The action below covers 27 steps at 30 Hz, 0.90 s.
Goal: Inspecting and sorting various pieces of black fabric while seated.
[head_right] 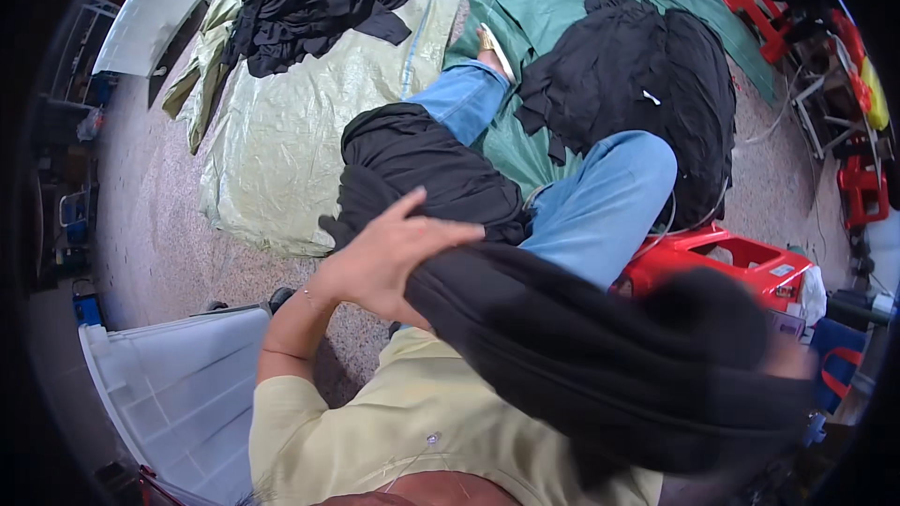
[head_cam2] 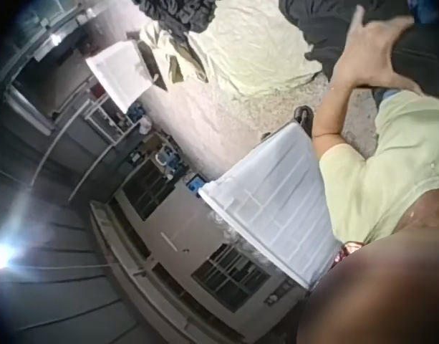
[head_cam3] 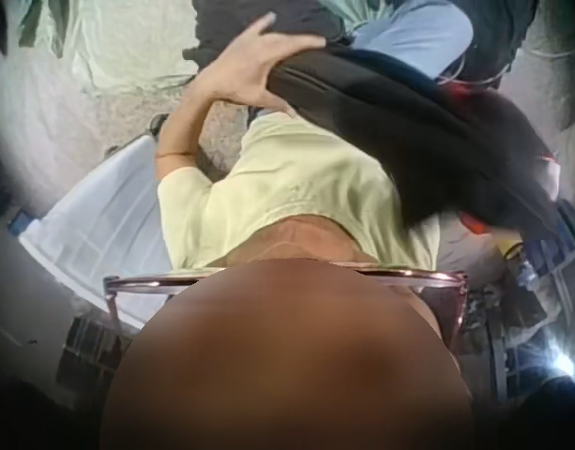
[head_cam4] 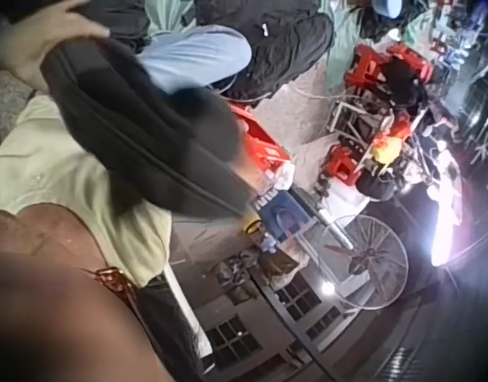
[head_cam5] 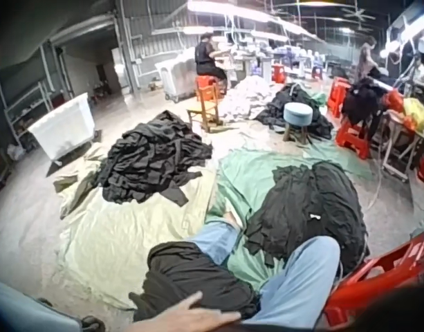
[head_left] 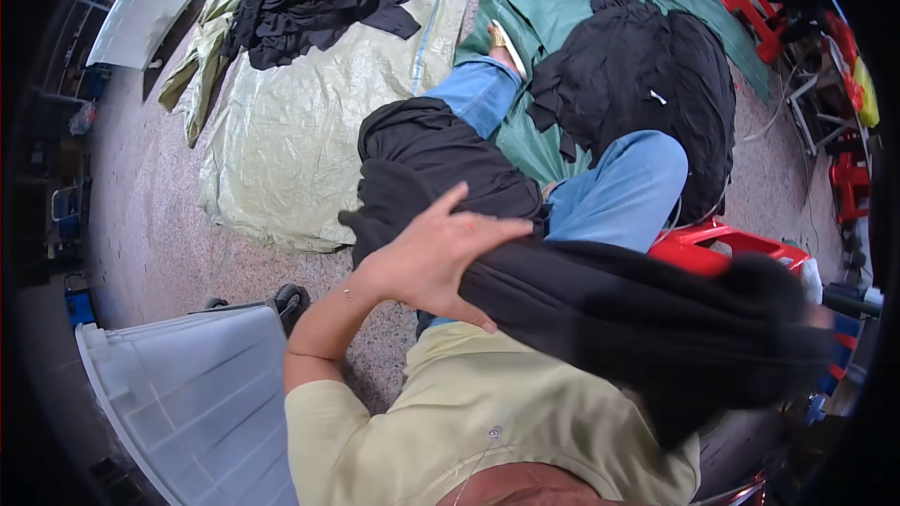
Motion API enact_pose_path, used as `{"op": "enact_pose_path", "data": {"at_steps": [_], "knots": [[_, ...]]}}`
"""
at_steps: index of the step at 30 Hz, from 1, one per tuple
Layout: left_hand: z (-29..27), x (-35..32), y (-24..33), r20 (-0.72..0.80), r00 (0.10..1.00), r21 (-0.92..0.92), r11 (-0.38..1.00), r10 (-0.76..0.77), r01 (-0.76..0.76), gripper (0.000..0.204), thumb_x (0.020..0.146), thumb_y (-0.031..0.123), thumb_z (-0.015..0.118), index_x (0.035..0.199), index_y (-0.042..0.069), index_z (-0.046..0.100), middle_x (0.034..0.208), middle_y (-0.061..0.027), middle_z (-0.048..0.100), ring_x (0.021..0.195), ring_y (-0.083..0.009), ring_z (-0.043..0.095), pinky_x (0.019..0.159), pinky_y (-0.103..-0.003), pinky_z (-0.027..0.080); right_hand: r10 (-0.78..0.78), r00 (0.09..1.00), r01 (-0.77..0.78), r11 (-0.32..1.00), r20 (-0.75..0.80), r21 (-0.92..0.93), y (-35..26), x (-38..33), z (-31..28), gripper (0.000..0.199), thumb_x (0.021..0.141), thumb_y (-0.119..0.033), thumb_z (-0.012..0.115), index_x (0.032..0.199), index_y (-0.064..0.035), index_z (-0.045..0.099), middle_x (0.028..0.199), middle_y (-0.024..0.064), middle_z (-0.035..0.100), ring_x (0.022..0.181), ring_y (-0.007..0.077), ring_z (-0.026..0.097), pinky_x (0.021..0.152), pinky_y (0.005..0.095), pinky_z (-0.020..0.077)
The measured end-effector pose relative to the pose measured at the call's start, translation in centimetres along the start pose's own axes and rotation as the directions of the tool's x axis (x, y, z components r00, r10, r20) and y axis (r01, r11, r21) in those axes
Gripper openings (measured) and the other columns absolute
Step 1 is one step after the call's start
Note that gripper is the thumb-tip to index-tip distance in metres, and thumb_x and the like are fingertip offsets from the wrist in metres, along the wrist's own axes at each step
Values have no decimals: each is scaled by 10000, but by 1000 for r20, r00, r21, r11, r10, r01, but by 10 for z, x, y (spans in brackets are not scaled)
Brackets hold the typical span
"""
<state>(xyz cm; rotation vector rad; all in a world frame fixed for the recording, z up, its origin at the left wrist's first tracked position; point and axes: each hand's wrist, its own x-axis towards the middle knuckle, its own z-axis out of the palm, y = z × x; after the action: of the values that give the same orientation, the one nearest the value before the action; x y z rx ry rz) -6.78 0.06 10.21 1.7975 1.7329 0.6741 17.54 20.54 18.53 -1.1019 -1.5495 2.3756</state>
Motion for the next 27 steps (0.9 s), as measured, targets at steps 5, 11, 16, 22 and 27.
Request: {"op": "enact_pose_path", "data": {"at_steps": [5,11,16,22,27], "knots": [[36,-22,-11,476,875,-208,955,-89,210,619,690,285,785,1241,108,565,905,-173,667,862,-377,653,691,-453,492,-670,741,572,668,-50,-476,-23,25,-74,360,888,-125,643,1219,16,642,1192,174,638,1090,272,650,953,362,519],[-97,-42,-73,47,902,339,856,-429,390,471,688,163,696,1153,110,637,1003,-145,694,990,-350,656,845,-451,516,-964,3,569,-217,266,-793,-62,102,-48,395,947,-138,604,1311,14,587,1346,180,572,1165,262,616,1037,332,475],[-324,-54,-107,-703,377,498,40,603,866,367,893,308,683,1180,81,660,1126,-175,672,1006,-370,636,873,-467,490,-821,438,892,448,366,-63,-129,200,91,691,922,-41,645,1497,-95,267,1378,212,505,1269,299,530,1049,366,461],[-219,-24,-138,-937,313,343,599,159,723,300,856,260,721,1076,56,705,1001,-130,715,949,-308,679,807,-402,525,-717,466,884,389,519,-258,-36,249,111,413,877,-92,707,1272,-18,612,1170,109,694,1090,191,654,952,325,492],[-13,-17,-134,-643,632,-23,836,-433,548,164,889,226,672,885,68,716,844,-127,702,766,-313,684,678,-401,532,-316,840,531,315,441,-786,120,288,2,447,812,-6,667,1255,-46,624,1134,180,665,1082,337,648,925,381,514]]}}
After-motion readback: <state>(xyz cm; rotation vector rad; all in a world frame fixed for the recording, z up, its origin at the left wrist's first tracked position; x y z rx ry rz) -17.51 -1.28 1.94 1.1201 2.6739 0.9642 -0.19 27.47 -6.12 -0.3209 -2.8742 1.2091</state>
